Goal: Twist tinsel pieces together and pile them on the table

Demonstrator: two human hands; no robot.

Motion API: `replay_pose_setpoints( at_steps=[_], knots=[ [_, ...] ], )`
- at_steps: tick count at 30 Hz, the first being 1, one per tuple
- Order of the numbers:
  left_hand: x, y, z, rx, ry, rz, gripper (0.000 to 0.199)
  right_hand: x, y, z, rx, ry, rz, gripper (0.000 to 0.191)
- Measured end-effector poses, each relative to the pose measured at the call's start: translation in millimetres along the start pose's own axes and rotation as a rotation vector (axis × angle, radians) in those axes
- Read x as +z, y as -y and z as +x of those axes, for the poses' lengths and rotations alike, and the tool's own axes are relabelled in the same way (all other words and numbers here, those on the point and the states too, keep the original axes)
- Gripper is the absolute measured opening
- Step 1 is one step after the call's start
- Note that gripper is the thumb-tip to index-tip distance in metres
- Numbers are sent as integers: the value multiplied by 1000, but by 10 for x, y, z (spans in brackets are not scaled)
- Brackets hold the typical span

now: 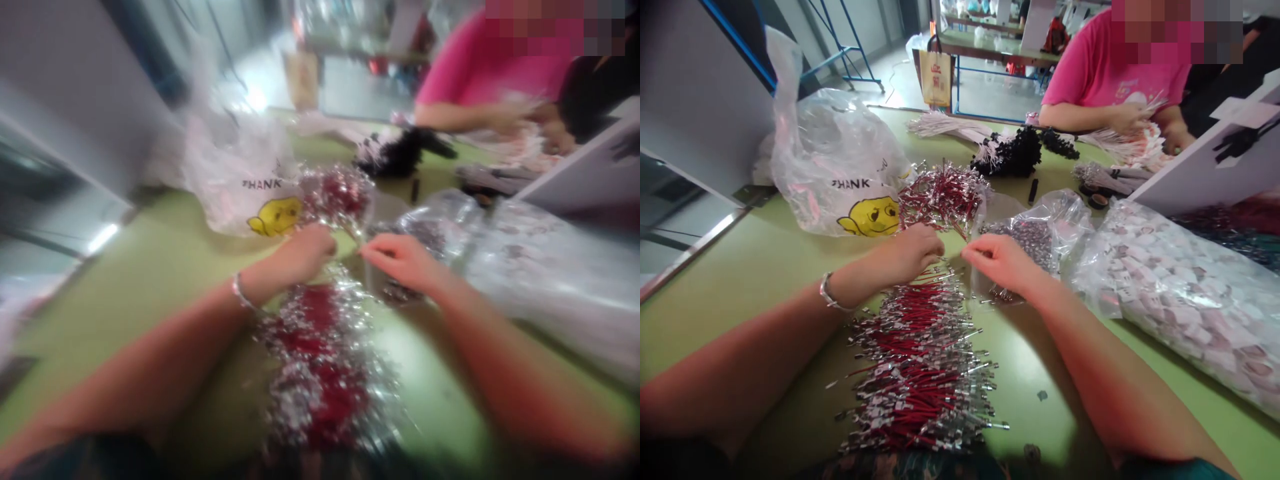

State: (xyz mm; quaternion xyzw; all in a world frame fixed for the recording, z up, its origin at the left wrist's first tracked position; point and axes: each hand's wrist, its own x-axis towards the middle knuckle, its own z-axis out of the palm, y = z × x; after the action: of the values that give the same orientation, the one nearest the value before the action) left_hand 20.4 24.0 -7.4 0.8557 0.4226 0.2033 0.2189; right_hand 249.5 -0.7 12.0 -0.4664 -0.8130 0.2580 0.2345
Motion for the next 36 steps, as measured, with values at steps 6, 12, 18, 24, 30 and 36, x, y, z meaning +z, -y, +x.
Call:
replay_pose_setpoints(
  at_steps=[6, 12, 18, 24, 30, 36],
  knots=[
    [128, -6, 19, 9, 70, 182, 15, -181, -341, 50, 160, -108, -474, 18],
    [-13, -113, -22, -16, -271, -230, 9, 25, -233, 15, 238, -30, -699, 29],
    [-92, -31, -39, -185, -385, -542, 16, 186, -183, -7, 179, -46, -727, 20],
    [-36, -103, -72, -239, -177, -471, 30, 127, -81, 13, 214, -242, -363, 11],
    [98, -259, -108, -38, 67, -332, 28, 218, 117, -52, 84, -275, 9, 12],
    [120, -261, -117, -72, 89, -325, 31, 280, 155, -79, 43, -244, 30, 13]
  ],
)
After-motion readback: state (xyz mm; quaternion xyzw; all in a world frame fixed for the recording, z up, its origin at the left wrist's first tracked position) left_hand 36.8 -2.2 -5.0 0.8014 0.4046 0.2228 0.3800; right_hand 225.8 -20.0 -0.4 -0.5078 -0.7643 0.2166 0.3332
